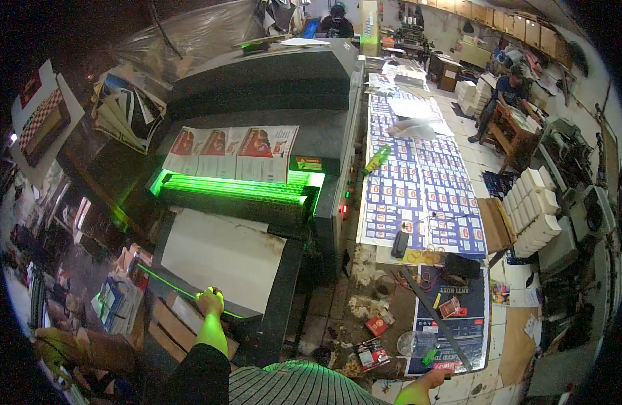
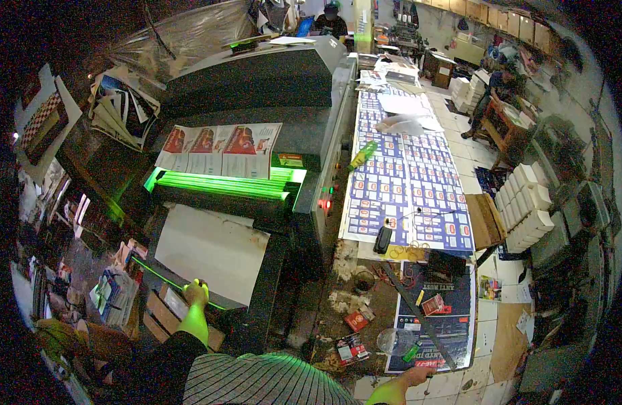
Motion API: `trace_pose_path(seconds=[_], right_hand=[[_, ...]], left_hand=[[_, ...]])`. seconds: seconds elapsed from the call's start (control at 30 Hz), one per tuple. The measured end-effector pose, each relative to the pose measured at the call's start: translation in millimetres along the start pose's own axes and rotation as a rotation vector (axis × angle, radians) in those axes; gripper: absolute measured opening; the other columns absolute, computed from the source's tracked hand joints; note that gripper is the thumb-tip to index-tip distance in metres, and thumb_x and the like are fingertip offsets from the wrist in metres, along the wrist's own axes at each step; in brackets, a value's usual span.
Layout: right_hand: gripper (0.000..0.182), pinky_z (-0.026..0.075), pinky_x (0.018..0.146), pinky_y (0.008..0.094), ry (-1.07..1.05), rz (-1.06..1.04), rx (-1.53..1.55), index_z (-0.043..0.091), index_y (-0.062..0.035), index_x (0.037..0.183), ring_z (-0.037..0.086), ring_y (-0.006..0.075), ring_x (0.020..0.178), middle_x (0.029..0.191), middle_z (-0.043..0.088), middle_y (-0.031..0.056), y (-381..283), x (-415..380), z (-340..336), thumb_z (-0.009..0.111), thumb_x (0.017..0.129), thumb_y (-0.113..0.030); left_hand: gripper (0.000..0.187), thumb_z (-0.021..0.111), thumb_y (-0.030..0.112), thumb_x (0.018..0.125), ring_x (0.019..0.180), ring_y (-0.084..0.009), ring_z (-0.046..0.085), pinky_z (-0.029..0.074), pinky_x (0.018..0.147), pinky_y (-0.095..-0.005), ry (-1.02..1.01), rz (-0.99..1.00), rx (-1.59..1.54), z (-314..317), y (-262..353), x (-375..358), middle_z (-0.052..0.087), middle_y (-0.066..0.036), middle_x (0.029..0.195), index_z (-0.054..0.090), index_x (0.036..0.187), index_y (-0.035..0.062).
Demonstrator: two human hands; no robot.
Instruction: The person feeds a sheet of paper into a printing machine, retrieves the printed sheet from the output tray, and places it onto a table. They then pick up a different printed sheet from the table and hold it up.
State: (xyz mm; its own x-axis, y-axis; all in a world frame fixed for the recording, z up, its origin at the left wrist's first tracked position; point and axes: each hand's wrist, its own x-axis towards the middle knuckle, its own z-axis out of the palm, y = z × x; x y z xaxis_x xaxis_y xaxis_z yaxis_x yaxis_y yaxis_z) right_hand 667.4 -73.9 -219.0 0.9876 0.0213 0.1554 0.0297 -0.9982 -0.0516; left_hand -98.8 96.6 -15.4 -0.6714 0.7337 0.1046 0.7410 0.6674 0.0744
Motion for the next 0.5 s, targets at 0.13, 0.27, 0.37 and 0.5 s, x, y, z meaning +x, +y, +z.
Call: trace_pose_path(seconds=[0.13, 0.27, 0.37, 0.5], right_hand=[[0.044, 0.057, 0.045, 0.041, -0.044, 0.031, -0.001, 0.034, -0.0038, 0.133, 0.069, 0.0299, 0.059, 0.068, 0.067, 0.017, 0, 0, 1, 0.048, 0.093, -0.015], [0.043, 0.057, 0.046, 0.042, 0.02, -0.023, 0.033, 0.033, -0.0076, 0.136, 0.07, 0.0312, 0.061, 0.072, 0.068, 0.0178, 2, 0, 4, 0.044, 0.096, -0.017], [0.043, 0.057, 0.047, 0.0425, -0.02, 0.022, 0.029, 0.035, -0.0136, 0.14, 0.07, 0.0318, 0.063, 0.074, 0.068, 0.0175, 0, 2, 3, 0.041, 0.098, -0.019], [0.042, 0.058, 0.047, 0.0415, -0.065, 0.076, -0.01, 0.038, -0.0144, 0.139, 0.07, 0.0308, 0.061, 0.07, 0.068, 0.0161, -4, 1, -3, 0.042, 0.098, -0.02]], left_hand=[[0.025, 0.057, 0.031, 0.084, 0.093, -0.0319, 0.064, 0.039, 0.094, -0.0395, -0.008, -0.02, 0.005, -4, 4, -2, 0.071, -0.015, 0.092, 0.072, 0.092, 0.0116], [0.024, 0.058, 0.03, 0.084, 0.093, -0.0329, 0.063, 0.04, 0.093, -0.0401, -0.004, -0.028, -0.009, -10, 8, -3, 0.07, -0.015, 0.092, 0.072, 0.09, 0.0114], [0.024, 0.058, 0.03, 0.084, 0.093, -0.0329, 0.063, 0.04, 0.093, -0.0399, 0.01, -0.049, -0.046, -13, 10, -7, 0.07, -0.015, 0.091, 0.072, 0.089, 0.0112], [0.024, 0.058, 0.029, 0.084, 0.092, -0.0327, 0.063, 0.039, 0.093, -0.04, 0.001, -0.039, -0.005, -6, 6, -3, 0.07, -0.016, 0.091, 0.072, 0.09, 0.0109]])
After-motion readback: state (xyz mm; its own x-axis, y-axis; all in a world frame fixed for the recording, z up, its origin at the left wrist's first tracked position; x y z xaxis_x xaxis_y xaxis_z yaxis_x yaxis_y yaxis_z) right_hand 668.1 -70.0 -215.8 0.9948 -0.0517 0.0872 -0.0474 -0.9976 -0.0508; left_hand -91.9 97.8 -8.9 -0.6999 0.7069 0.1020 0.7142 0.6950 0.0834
